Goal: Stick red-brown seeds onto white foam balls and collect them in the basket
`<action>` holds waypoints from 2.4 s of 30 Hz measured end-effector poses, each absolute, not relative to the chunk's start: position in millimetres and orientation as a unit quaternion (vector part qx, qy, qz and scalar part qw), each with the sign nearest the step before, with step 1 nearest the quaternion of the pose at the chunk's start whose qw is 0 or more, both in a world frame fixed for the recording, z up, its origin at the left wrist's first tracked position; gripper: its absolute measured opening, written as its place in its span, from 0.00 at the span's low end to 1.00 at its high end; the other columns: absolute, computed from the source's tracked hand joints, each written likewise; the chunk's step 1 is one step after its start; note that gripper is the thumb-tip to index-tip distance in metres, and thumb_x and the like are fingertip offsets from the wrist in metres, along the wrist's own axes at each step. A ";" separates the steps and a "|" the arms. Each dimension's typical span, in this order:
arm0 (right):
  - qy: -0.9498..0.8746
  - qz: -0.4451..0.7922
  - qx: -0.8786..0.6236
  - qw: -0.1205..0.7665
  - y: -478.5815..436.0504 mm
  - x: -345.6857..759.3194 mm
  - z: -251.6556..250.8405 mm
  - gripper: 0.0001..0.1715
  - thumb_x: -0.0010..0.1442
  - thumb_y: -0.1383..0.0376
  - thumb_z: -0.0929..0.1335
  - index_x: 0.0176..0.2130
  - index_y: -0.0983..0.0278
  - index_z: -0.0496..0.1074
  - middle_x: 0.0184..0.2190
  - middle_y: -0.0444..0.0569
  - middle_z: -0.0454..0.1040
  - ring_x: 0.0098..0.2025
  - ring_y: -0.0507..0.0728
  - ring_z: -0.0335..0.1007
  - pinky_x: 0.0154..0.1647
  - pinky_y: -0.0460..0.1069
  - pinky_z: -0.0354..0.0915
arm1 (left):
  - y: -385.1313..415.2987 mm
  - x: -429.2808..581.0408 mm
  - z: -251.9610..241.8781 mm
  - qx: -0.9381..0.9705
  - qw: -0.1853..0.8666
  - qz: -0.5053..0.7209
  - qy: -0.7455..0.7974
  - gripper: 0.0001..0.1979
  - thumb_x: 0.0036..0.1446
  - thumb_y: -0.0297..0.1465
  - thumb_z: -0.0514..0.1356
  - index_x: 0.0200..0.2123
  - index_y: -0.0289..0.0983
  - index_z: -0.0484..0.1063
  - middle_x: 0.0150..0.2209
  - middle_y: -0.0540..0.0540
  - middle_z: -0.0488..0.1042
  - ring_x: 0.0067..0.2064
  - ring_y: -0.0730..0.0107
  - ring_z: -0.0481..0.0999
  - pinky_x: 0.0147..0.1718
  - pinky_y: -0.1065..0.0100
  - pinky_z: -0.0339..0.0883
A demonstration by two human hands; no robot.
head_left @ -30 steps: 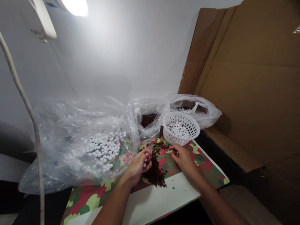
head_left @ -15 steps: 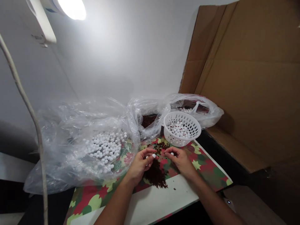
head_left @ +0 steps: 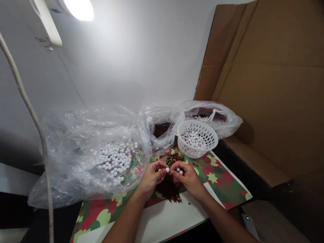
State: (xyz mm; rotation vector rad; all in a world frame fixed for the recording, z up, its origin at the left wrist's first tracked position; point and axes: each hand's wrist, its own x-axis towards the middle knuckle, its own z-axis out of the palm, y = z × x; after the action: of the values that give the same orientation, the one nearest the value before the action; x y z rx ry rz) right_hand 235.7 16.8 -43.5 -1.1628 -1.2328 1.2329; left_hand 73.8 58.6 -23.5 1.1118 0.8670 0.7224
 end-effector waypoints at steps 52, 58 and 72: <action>-0.612 0.408 -0.476 0.482 11.9 233.9 -31.5 0.16 0.59 0.58 0.66 0.45 0.64 0.69 0.38 0.47 0.68 0.38 0.50 0.64 0.38 0.43 0.61 | 54.9 77.6 -21.2 0.500 0.701 0.332 0.385 0.18 0.48 0.40 0.65 0.33 0.33 0.63 0.21 0.55 0.61 0.20 0.85 0.54 0.18 0.78 0.41; -0.598 0.188 -0.595 0.503 29.4 273.7 20.9 0.16 0.64 0.57 0.60 0.43 0.65 0.68 0.34 0.47 0.71 0.32 0.50 0.65 0.33 0.44 0.60 | 62.2 76.5 -26.3 0.464 0.679 0.377 0.425 0.20 0.52 0.48 0.58 0.32 0.38 0.56 0.17 0.56 0.61 0.14 0.82 0.52 0.13 0.78 0.38; -0.734 0.104 -0.585 0.330 28.5 285.5 -19.0 0.13 0.60 0.70 0.60 0.37 0.63 0.74 0.34 0.51 0.73 0.36 0.54 0.68 0.38 0.47 0.61 | 60.6 67.8 -19.8 0.437 0.750 0.338 0.364 0.18 0.54 0.40 0.59 0.43 0.36 0.59 0.32 0.49 0.69 0.21 0.85 0.48 0.16 0.78 0.36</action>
State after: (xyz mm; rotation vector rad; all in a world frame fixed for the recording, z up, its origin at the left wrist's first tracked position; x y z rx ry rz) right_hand 285.5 28.5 -19.0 -1.5293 -1.9198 0.2716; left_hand 67.8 60.6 -19.8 0.9557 0.7957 0.7396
